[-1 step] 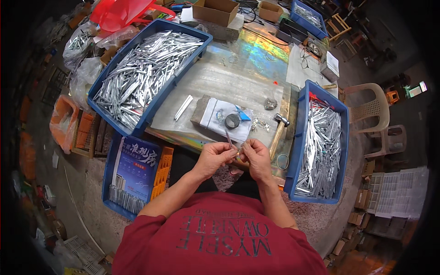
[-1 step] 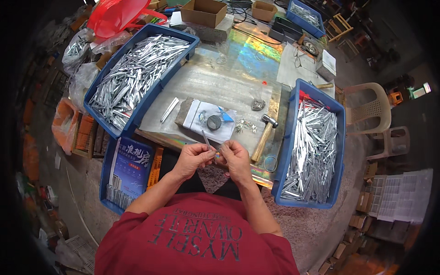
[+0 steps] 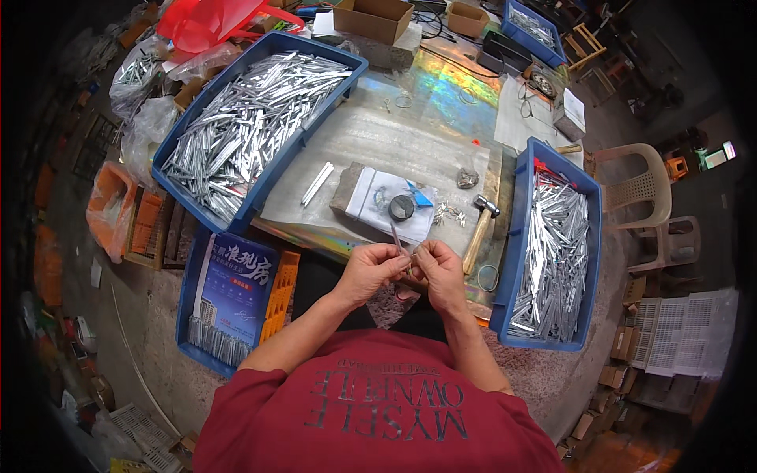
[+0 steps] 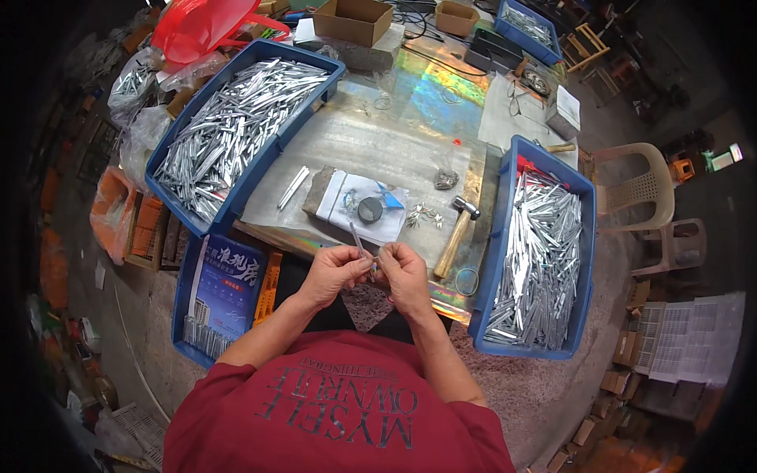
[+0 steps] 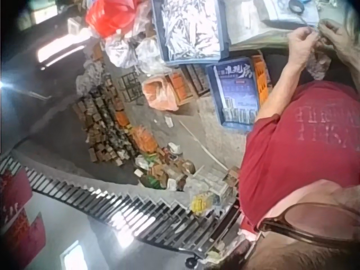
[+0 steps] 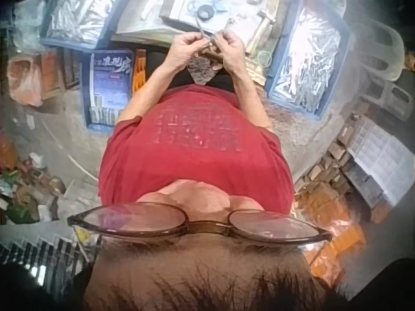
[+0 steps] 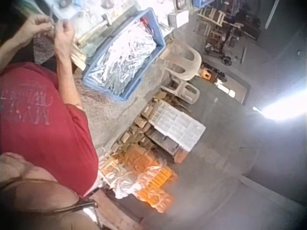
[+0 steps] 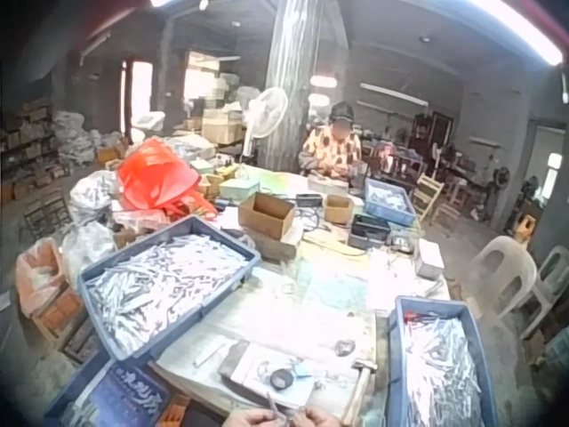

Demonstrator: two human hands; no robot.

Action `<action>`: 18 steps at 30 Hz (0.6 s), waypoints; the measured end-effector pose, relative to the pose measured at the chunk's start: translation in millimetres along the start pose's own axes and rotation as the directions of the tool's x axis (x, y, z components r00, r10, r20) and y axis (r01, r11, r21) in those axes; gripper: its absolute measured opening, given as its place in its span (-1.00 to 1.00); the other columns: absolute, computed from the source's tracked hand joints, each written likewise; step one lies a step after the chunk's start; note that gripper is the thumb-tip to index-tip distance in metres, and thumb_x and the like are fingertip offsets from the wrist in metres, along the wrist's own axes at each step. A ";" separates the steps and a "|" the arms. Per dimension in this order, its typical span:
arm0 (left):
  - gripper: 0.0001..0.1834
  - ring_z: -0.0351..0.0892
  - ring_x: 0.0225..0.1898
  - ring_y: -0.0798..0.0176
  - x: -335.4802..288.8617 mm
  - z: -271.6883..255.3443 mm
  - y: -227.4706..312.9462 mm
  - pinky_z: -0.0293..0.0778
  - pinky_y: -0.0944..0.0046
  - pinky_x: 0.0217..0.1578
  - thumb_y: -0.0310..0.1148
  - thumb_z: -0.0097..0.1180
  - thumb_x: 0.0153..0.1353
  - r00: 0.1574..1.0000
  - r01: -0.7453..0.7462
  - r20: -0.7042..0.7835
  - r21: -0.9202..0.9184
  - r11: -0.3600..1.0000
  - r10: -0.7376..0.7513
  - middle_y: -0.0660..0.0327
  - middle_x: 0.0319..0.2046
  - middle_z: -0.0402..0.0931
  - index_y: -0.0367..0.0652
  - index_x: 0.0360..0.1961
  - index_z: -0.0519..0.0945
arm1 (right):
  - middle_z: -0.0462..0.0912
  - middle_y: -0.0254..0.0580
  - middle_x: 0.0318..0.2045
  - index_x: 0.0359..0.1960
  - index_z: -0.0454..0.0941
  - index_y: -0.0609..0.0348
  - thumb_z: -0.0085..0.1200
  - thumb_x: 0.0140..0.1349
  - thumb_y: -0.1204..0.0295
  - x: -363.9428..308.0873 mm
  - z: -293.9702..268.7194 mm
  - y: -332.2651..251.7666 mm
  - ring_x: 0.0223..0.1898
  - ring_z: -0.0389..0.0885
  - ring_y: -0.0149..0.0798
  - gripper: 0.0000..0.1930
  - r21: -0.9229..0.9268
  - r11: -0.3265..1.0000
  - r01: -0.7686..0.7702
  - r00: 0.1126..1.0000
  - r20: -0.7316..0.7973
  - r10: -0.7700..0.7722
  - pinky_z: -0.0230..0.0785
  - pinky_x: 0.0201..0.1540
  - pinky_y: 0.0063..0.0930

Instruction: The person assembles small metal components using a hammer and a mounting jig.

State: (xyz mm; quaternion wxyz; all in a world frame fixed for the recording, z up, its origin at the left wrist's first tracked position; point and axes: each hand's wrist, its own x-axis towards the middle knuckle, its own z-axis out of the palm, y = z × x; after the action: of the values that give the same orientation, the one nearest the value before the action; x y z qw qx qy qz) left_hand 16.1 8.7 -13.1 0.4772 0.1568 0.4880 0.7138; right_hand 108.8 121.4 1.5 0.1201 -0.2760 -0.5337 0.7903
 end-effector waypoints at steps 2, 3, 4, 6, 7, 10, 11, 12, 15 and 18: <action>-0.85 0.31 -0.66 0.59 0.7 3.3 -0.2 0.17 0.64 -0.69 -0.38 0.04 0.03 1.000 -0.011 -0.010 -0.010 1.000 0.011 0.33 -0.64 0.41 -0.26 -0.46 0.48 | 0.34 -0.43 -0.65 -0.44 0.35 0.21 -0.10 0.13 0.40 -0.5 4.9 5.8 -0.65 0.24 -0.61 -0.87 0.005 0.999 0.035 0.999 0.001 -0.035 0.09 -0.61 -0.77; -0.85 0.31 -0.66 0.59 0.7 4.0 0.2 0.17 0.64 -0.69 -0.38 0.04 0.03 1.000 -0.009 -0.014 -0.009 1.000 0.009 0.33 -0.64 0.41 -0.26 -0.46 0.48 | 0.33 -0.45 -0.66 -0.44 0.35 0.22 -0.10 0.13 0.41 -0.5 6.3 8.0 -0.65 0.23 -0.62 -0.87 0.009 0.997 0.076 0.997 -0.003 -0.076 0.07 -0.61 -0.78; -0.86 0.30 -0.66 0.59 0.7 4.4 0.5 0.16 0.64 -0.69 -0.38 0.04 0.03 1.000 -0.023 -0.002 -0.030 0.999 0.023 0.34 -0.65 0.40 -0.25 -0.47 0.48 | 0.33 -0.45 -0.66 -0.44 0.35 0.22 -0.10 0.13 0.41 -1.1 6.7 9.0 -0.65 0.23 -0.62 -0.87 0.010 0.997 0.073 0.997 -0.002 -0.073 0.07 -0.61 -0.78; -0.86 0.29 -0.67 0.60 0.1 3.3 0.5 0.16 0.65 -0.69 -0.38 0.04 0.04 0.999 -0.036 0.007 -0.051 0.998 0.036 0.35 -0.65 0.39 -0.24 -0.48 0.47 | 0.32 -0.47 -0.67 -0.45 0.36 0.24 -0.11 0.13 0.43 -2.2 7.0 10.2 -0.65 0.22 -0.62 -0.88 -0.073 0.992 0.102 0.995 0.010 -0.101 0.08 -0.61 -0.78; -0.87 0.28 -0.67 0.60 -0.2 2.5 0.2 0.16 0.65 -0.69 -0.38 0.03 0.04 0.999 -0.041 0.011 -0.048 0.998 0.042 0.36 -0.66 0.39 -0.24 -0.49 0.47 | 0.32 -0.47 -0.67 -0.45 0.36 0.24 -0.11 0.13 0.43 -2.4 7.4 11.3 -0.65 0.22 -0.62 -0.88 -0.072 0.992 0.099 0.995 0.011 -0.099 0.08 -0.61 -0.78; -0.88 0.27 -0.68 0.60 -0.8 2.0 -0.2 0.15 0.64 -0.70 -0.38 0.03 0.04 0.999 -0.039 0.016 -0.036 0.999 0.040 0.38 -0.67 0.37 -0.22 -0.50 0.46 | 0.34 -0.46 -0.67 -0.46 0.37 0.26 -0.11 0.13 0.44 -2.5 6.0 13.4 -0.64 0.24 -0.61 -0.87 -0.144 0.980 0.136 0.990 -0.001 -0.138 0.11 -0.59 -0.76; -0.88 0.27 -0.68 0.60 -1.3 1.6 -0.2 0.15 0.64 -0.70 -0.38 0.02 0.04 0.999 -0.032 0.013 -0.027 0.999 0.032 0.38 -0.68 0.37 -0.21 -0.51 0.46 | 0.35 -0.45 -0.67 -0.46 0.37 0.27 -0.11 0.13 0.44 -2.5 4.6 14.1 -0.64 0.25 -0.60 -0.86 -0.202 0.969 0.146 0.989 0.009 -0.147 0.13 -0.60 -0.75; -0.88 0.27 -0.68 0.60 -1.5 1.5 0.0 0.15 0.64 -0.70 -0.38 0.02 0.04 0.999 -0.031 0.013 -0.027 0.999 0.031 0.38 -0.68 0.37 -0.21 -0.51 0.46 | 0.36 -0.43 -0.66 -0.47 0.37 0.28 -0.11 0.13 0.44 -2.5 3.5 14.7 -0.64 0.26 -0.60 -0.86 -0.259 0.953 0.155 0.988 0.019 -0.155 0.14 -0.60 -0.73; -0.88 0.27 -0.68 0.60 -0.8 0.1 -1.0 0.15 0.64 -0.70 -0.37 0.03 0.04 1.000 -0.026 0.008 -0.035 0.999 0.026 0.38 -0.67 0.38 -0.21 -0.51 0.45 | 0.37 -0.41 -0.66 -0.49 0.37 0.30 -0.12 0.13 0.44 -2.6 1.6 16.3 -0.65 0.27 -0.59 -0.84 -0.389 0.905 0.172 0.984 0.028 -0.176 0.15 -0.62 -0.71; -0.88 0.30 -0.68 0.59 1.7 -4.5 -4.9 0.19 0.64 -0.71 -0.38 0.04 0.03 1.000 -0.027 0.003 -0.047 0.999 0.027 0.36 -0.65 0.39 -0.20 -0.51 0.45 | 0.36 -0.41 -0.68 -0.49 0.36 0.28 -0.13 0.14 0.42 -2.8 1.6 18.2 -0.67 0.26 -0.60 -0.84 -0.397 0.902 0.168 0.985 0.031 -0.170 0.14 -0.65 -0.71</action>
State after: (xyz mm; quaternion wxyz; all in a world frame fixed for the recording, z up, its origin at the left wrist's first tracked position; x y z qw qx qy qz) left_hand 14.8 8.0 -19.8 0.4721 0.1535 0.4681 0.7311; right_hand 112.0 111.5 -13.8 0.1309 -0.2491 -0.7048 0.6512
